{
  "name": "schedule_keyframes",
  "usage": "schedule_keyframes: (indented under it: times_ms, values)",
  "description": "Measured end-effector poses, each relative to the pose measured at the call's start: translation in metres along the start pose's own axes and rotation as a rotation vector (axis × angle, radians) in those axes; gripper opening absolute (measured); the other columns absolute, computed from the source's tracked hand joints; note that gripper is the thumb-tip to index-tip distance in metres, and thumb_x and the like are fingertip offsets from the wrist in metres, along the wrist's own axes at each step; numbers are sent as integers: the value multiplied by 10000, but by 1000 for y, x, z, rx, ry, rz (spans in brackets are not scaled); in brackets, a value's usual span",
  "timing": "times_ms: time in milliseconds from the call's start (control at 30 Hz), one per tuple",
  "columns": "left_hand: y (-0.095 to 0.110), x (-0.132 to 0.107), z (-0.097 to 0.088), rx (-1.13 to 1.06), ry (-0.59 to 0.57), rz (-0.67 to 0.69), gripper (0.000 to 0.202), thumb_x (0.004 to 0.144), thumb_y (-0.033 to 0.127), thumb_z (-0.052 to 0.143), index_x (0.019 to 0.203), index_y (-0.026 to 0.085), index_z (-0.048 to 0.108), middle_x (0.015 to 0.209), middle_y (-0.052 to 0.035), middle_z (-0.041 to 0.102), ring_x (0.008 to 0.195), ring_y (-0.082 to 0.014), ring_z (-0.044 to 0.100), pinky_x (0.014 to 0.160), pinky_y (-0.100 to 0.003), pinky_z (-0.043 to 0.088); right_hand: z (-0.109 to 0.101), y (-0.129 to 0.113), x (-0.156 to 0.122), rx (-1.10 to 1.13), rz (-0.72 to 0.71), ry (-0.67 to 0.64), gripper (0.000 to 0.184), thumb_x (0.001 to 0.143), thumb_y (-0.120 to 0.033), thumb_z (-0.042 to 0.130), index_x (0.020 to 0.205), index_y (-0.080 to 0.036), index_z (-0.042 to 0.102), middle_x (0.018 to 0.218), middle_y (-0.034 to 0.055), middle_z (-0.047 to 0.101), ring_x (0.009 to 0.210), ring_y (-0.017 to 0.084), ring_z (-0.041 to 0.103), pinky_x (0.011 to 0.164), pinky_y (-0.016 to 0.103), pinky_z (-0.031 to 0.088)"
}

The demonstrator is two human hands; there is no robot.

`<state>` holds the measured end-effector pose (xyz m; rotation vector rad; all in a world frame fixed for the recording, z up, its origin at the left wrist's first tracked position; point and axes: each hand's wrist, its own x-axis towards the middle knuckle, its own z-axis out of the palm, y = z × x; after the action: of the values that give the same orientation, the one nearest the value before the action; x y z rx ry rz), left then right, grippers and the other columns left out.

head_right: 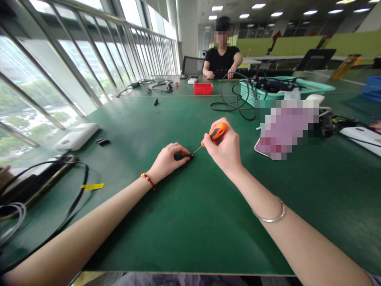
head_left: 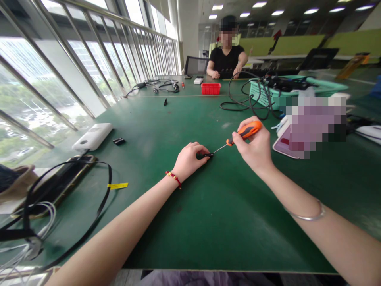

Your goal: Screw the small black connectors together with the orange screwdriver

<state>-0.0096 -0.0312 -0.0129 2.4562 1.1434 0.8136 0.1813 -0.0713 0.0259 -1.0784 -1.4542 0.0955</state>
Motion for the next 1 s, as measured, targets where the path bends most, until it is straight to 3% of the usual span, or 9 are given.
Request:
schedule_keyframes:
  times_ms: [467,833,1000]
  values:
    - [1,0,-2,4,-10,-5,104,780,236,611,848,209,685,834,-17,647,829,-182,581,782,-319,477,2,0,-1,0,24,9,198,718,-224,623,728,-236,426,674,-9,471,610,144,487,515,282,432]
    - [0,0,0,-7,-13,0,119,789,236,608,862,202,694,842,-23,648,840,-181,578,785,-312,478,6,23,-1,-25,41,105,234,738,-339,670,765,-250,455,575,-29,458,478,151,479,459,323,423]
    - [1,1,-1,-6,-15,-9,116,785,232,610,861,205,694,846,-22,651,842,-181,580,789,-311,480,5,16,0,3,58,97,250,728,-335,684,733,-248,449,585,-34,466,473,136,473,459,306,420]
